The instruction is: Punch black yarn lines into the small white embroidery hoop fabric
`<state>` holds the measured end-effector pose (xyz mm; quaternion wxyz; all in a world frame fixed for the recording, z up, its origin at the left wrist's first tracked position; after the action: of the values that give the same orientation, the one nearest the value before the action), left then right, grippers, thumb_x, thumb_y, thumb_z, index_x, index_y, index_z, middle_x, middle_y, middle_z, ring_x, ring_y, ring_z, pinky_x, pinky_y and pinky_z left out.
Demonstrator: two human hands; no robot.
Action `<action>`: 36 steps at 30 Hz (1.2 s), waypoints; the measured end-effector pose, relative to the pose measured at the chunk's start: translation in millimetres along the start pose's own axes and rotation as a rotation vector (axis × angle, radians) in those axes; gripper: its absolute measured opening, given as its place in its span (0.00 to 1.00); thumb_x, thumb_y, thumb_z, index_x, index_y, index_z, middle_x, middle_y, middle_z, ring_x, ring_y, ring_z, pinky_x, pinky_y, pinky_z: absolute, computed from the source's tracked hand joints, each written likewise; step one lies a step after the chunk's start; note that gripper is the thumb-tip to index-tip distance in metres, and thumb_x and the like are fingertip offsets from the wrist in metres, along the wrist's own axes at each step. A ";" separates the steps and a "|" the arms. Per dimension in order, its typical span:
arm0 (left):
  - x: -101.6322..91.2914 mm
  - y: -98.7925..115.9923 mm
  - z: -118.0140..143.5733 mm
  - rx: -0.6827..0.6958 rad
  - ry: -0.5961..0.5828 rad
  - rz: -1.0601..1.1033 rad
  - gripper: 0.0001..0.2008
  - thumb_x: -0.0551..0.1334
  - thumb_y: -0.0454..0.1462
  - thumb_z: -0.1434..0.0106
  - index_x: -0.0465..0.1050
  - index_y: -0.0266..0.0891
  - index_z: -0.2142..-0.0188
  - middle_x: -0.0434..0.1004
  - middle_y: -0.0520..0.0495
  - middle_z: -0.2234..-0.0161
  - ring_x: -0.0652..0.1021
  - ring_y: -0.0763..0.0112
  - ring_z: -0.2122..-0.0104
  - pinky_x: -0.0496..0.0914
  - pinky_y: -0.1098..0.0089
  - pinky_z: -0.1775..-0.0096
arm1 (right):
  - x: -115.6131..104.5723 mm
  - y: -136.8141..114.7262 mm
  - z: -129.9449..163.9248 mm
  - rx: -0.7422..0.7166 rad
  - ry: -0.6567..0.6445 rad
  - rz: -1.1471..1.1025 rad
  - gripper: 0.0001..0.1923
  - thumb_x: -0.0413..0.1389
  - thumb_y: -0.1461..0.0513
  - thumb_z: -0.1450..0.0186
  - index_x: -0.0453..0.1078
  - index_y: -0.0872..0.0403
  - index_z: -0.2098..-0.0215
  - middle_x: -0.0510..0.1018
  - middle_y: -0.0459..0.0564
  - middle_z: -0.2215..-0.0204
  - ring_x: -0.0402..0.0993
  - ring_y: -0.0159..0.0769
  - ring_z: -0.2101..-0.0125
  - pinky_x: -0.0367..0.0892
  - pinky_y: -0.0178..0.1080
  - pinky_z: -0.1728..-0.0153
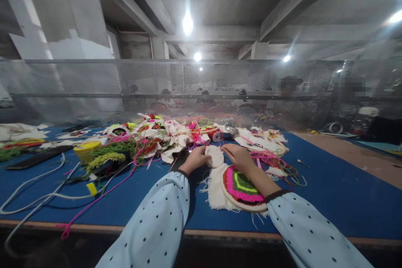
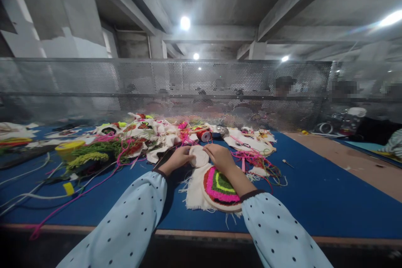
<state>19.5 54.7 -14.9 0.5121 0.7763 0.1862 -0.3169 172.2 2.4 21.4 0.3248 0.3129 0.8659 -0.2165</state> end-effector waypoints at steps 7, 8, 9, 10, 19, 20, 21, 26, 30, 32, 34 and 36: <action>-2.5 4.7 1.0 0.011 0.033 -0.027 0.12 0.59 0.33 0.50 0.72 0.30 0.65 0.75 0.45 0.72 0.72 0.73 0.78 0.64 0.75 0.75 | -2.7 -9.4 -0.7 -0.006 0.024 -0.054 0.14 0.43 0.59 0.33 0.69 0.54 0.63 0.77 0.52 0.64 0.72 0.37 0.62 0.64 0.36 0.61; -2.4 4.8 0.5 0.026 0.039 -0.019 0.13 0.59 0.33 0.51 0.72 0.31 0.64 0.76 0.44 0.70 0.73 0.71 0.75 0.66 0.74 0.73 | -4.3 -9.5 -0.7 0.009 0.039 -0.078 0.13 0.43 0.59 0.33 0.69 0.54 0.64 0.77 0.51 0.65 0.72 0.36 0.63 0.63 0.36 0.61; -2.3 4.9 -0.2 0.044 0.043 -0.003 0.14 0.59 0.32 0.51 0.72 0.31 0.63 0.76 0.43 0.68 0.74 0.69 0.72 0.67 0.74 0.70 | -5.9 -9.0 -0.7 0.030 0.052 -0.103 0.13 0.43 0.59 0.33 0.68 0.54 0.65 0.76 0.50 0.67 0.72 0.35 0.64 0.63 0.35 0.63; -1.9 5.0 -0.8 0.064 0.042 0.018 0.15 0.60 0.32 0.52 0.73 0.31 0.62 0.77 0.43 0.66 0.75 0.68 0.70 0.68 0.73 0.68 | -7.3 -8.2 -0.5 0.054 0.062 -0.124 0.13 0.43 0.59 0.33 0.68 0.53 0.66 0.76 0.49 0.69 0.72 0.35 0.66 0.63 0.34 0.64; 1.8 15.7 1.6 0.193 -0.035 0.159 0.21 0.59 0.32 0.52 0.71 0.33 0.55 0.77 0.44 0.64 0.75 0.65 0.65 0.69 0.68 0.61 | -16.6 -9.6 -1.0 0.108 0.147 -0.255 0.15 0.43 0.59 0.33 0.67 0.54 0.71 0.74 0.47 0.75 0.72 0.32 0.71 0.61 0.32 0.68; 2.0 16.6 2.1 0.193 -0.039 0.169 0.22 0.60 0.32 0.52 0.71 0.33 0.55 0.77 0.45 0.65 0.75 0.65 0.65 0.69 0.68 0.61 | -18.2 -9.0 -1.2 0.117 0.167 -0.270 0.14 0.43 0.59 0.33 0.67 0.53 0.71 0.74 0.46 0.76 0.72 0.32 0.71 0.61 0.32 0.68; 2.3 17.3 2.6 0.193 -0.043 0.177 0.22 0.60 0.32 0.52 0.71 0.33 0.54 0.77 0.45 0.65 0.74 0.66 0.65 0.68 0.69 0.61 | -19.8 -7.8 -1.3 0.131 0.189 -0.290 0.14 0.44 0.59 0.33 0.67 0.53 0.71 0.74 0.46 0.76 0.72 0.33 0.72 0.62 0.32 0.68; 3.9 19.7 3.4 0.208 -0.059 0.177 0.24 0.59 0.32 0.51 0.69 0.34 0.52 0.77 0.46 0.65 0.74 0.67 0.67 0.68 0.70 0.63 | -23.6 2.7 0.5 0.239 0.290 -0.409 0.13 0.45 0.57 0.34 0.67 0.53 0.70 0.76 0.46 0.76 0.74 0.34 0.74 0.64 0.33 0.71; 3.7 22.7 4.5 0.246 -0.064 0.149 0.25 0.59 0.32 0.51 0.69 0.34 0.51 0.77 0.47 0.65 0.74 0.68 0.67 0.68 0.71 0.64 | -24.9 4.3 0.9 0.252 0.313 -0.372 0.13 0.46 0.57 0.35 0.68 0.53 0.70 0.77 0.47 0.76 0.75 0.35 0.73 0.65 0.33 0.71; 3.9 23.9 5.0 0.251 -0.071 0.146 0.25 0.59 0.32 0.50 0.68 0.35 0.50 0.77 0.47 0.66 0.74 0.68 0.68 0.68 0.71 0.64 | -25.2 4.3 0.4 0.247 0.318 -0.382 0.12 0.46 0.57 0.34 0.68 0.53 0.69 0.77 0.47 0.75 0.75 0.35 0.72 0.66 0.33 0.70; 4.8 25.3 5.3 0.255 -0.087 0.164 0.25 0.58 0.32 0.50 0.68 0.35 0.50 0.77 0.48 0.65 0.75 0.68 0.67 0.68 0.71 0.64 | -25.5 5.1 0.1 0.247 0.329 -0.404 0.13 0.45 0.57 0.35 0.68 0.53 0.69 0.77 0.48 0.74 0.76 0.36 0.71 0.67 0.34 0.70; 5.6 25.9 5.2 0.255 -0.096 0.190 0.25 0.58 0.31 0.50 0.68 0.35 0.50 0.77 0.47 0.64 0.75 0.67 0.66 0.68 0.71 0.63 | -24.8 6.2 0.1 0.251 0.333 -0.421 0.12 0.45 0.57 0.35 0.68 0.53 0.69 0.77 0.48 0.74 0.76 0.36 0.71 0.67 0.34 0.69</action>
<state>37.9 39.3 -2.5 0.4454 0.8332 0.0454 -0.3247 191.2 -3.2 37.6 0.0852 0.1953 0.9196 -0.3301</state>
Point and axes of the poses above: each hand's wrist, its own z-axis away from the middle knuckle, its own x-axis out of the palm, y = z × x, the point moved 6 cm from there along -z, towards the middle knuckle
